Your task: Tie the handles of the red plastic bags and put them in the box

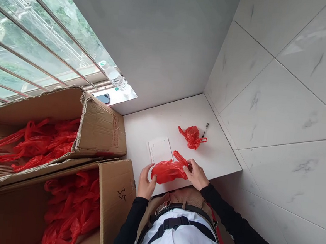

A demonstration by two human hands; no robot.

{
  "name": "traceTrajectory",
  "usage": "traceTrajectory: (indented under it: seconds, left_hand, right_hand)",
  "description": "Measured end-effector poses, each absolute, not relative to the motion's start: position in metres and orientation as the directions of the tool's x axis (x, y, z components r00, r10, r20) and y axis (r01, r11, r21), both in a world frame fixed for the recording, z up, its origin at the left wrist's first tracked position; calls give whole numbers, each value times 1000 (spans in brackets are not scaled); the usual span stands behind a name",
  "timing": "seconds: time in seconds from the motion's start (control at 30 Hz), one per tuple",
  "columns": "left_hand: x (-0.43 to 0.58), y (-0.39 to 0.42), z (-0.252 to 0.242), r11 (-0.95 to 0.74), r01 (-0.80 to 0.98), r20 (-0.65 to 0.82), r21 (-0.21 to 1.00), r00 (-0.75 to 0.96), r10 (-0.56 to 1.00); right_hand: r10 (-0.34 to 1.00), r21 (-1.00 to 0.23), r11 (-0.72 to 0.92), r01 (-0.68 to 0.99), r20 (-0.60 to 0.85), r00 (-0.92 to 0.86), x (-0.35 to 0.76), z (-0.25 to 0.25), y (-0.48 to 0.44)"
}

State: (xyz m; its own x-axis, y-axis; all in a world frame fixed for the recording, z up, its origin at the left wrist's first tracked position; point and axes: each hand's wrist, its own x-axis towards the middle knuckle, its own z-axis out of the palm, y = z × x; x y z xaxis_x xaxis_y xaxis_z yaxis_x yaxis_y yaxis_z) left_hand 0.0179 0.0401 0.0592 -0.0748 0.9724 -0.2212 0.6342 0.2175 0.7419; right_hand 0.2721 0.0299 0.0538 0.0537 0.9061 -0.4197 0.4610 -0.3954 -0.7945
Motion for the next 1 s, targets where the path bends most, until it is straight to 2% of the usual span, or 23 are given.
traceTrajectory:
  seconds: [0.13,0.27,0.37,0.47,0.53,0.67,0.7,0.77,0.87,1.0]
  left_hand:
    - [29,48,71,156,624,-180,766,-24,983]
    - [25,54,77,206,620,-167,757,-121,979]
    - [20,53,80,266,586,-218,766,-153,964]
    - [22,49,85,304,513,-288,803,-112,951]
    - [25,48,91,315,472,-316,823,-81,945]
    - [32,51,107,308,425,-301,851,-86,950]
    - [34,53,111,304,410,-296,860,-85,952]
    - [38,57,116,309,369,-308,877,-61,949]
    - [42,62,118,357,288,-369,889,-12,929]
    - [44,61,112,411,181,-414,893,-21,910]
  right_hand:
    - [912,-804,-382,455,-408,45,266,57,33]
    - [915,-784,-386,487,-393,92,272,58,34]
    - [914,-758,-394,520,-384,133,281,56,34]
    - [922,-752,-378,541,-359,146,287,54,33]
    - [937,-755,-347,557,-305,171,287,57,33]
    - [968,-768,-226,599,-108,226,273,78,37]
    - [982,-773,-170,612,-78,174,267,84,39]
    - [995,-777,-33,628,-82,-49,256,93,45]
    - [913,-768,80,636,-199,-355,243,89,51]
    - [837,-688,-24,725,-410,-362,241,60,47]
